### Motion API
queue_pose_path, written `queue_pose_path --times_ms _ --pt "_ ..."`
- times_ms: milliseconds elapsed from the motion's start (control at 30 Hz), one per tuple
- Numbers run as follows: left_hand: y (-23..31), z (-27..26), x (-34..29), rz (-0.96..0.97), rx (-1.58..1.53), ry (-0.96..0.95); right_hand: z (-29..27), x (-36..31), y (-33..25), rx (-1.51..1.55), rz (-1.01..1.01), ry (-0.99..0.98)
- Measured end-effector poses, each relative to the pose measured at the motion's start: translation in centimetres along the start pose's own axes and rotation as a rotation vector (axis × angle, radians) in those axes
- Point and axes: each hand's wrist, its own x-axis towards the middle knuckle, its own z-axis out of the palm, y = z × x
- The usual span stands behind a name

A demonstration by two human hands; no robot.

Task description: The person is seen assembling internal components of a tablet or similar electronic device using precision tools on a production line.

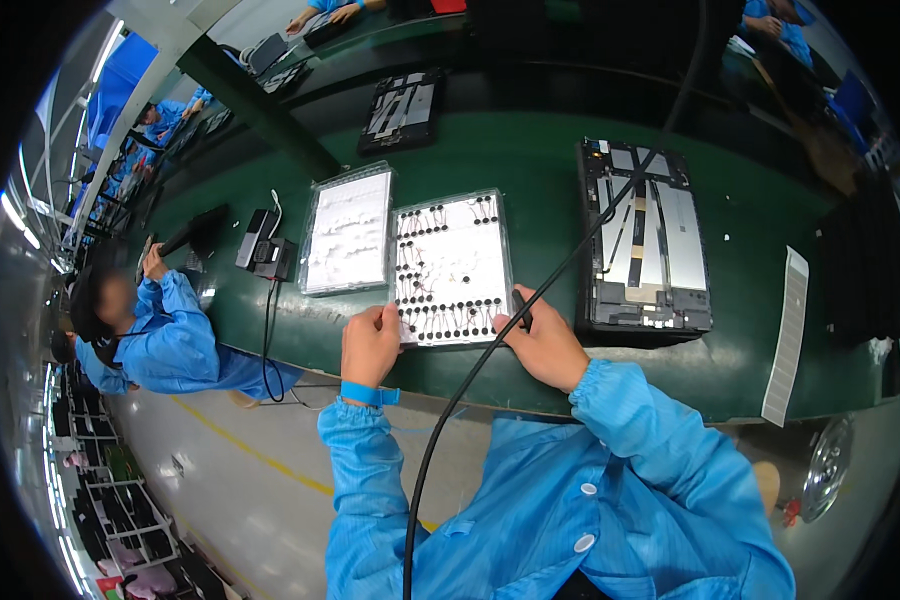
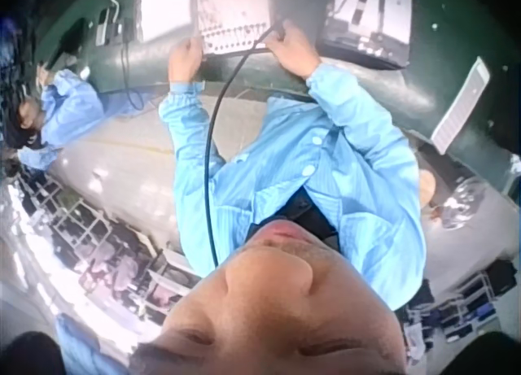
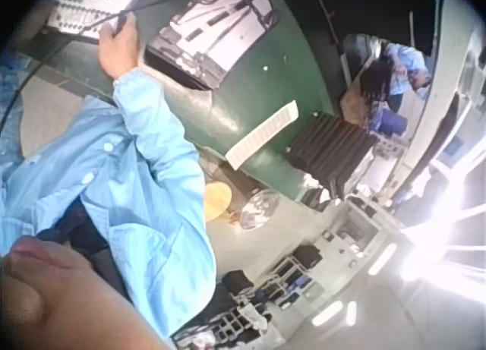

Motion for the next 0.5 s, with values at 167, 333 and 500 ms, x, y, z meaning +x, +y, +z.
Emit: queue_pose_path --times_ms 167,333,500 --pt "0.4 0.0 0.7 -0.061 -0.229 -0.067 -0.2 0.4 -1.3 0.233 0.104 0.045" --pt "-1.2 0.1 2.1 -0.21 -0.381 -0.21 -0.6 -0.2 -2.2 0.424 0.204 -0.014" --pt "-2.2 0.4 -2.0 -0.221 -0.726 -0.24 -1.6 -2.4 -2.2 0.396 0.334 -0.144"
